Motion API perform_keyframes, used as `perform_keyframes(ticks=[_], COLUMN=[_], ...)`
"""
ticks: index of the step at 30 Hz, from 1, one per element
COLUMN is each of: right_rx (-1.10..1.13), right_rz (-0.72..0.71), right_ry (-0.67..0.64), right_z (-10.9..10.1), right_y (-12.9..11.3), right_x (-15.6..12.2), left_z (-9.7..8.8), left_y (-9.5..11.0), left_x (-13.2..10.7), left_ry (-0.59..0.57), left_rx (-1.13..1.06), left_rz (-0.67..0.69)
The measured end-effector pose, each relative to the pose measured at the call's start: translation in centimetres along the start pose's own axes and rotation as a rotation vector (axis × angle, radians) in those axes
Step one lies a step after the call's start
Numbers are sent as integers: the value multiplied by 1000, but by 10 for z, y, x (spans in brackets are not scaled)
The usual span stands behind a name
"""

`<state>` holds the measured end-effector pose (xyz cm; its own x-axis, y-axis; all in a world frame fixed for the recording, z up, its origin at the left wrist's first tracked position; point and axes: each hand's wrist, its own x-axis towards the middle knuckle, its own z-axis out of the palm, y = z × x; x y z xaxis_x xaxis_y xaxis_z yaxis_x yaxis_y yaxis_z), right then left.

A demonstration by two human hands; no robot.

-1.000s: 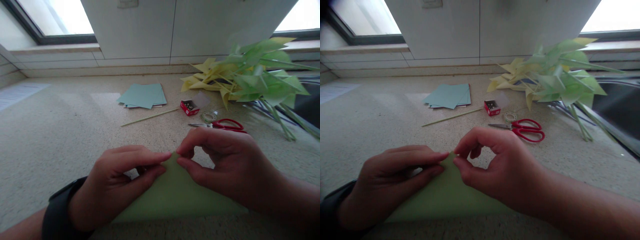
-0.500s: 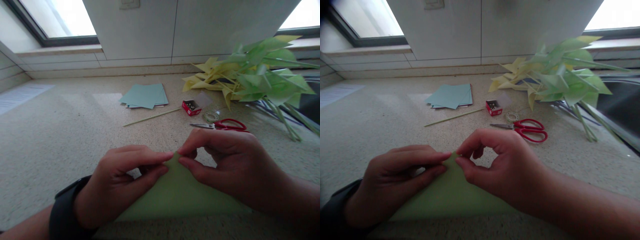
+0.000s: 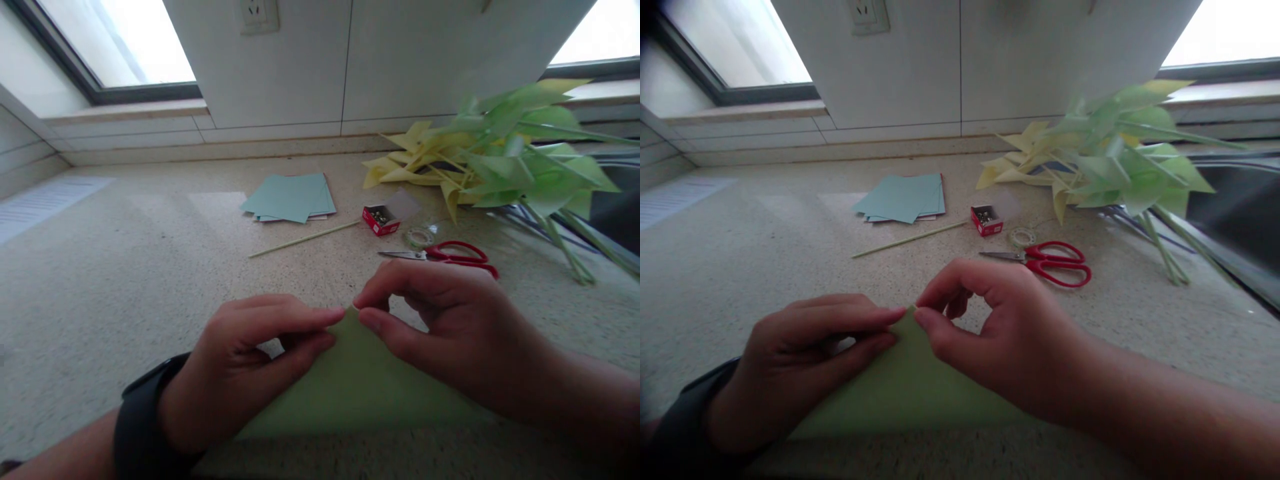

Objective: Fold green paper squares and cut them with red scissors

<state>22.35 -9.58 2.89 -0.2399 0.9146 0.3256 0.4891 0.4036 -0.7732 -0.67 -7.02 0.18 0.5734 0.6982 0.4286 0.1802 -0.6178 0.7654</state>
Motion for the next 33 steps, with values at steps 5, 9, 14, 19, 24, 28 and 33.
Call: perform_keyframes(ticks=[5,9,14,19,24,28,33], right_rx=[25,30,49,66,59,29,58], right_rz=[34,53,81,94,134,197,275], right_ry=[-50,-74,-106,-126,-149,-151,-164], right_z=[1,3,3,4,4,4,5], right_y=[0,2,3,4,6,13,23], right_x=[2,2,3,5,5,5,6], left_z=[0,0,1,1,0,0,-4], left_y=[0,1,2,1,-3,-7,-6], left_x=[0,2,3,2,2,4,6], left_ry=[-25,-75,-70,-72,-93,-101,110], left_rx=[-18,0,-17,-8,-36,-13,127], left_rz=[10,24,16,-3,-125,-219,-150])
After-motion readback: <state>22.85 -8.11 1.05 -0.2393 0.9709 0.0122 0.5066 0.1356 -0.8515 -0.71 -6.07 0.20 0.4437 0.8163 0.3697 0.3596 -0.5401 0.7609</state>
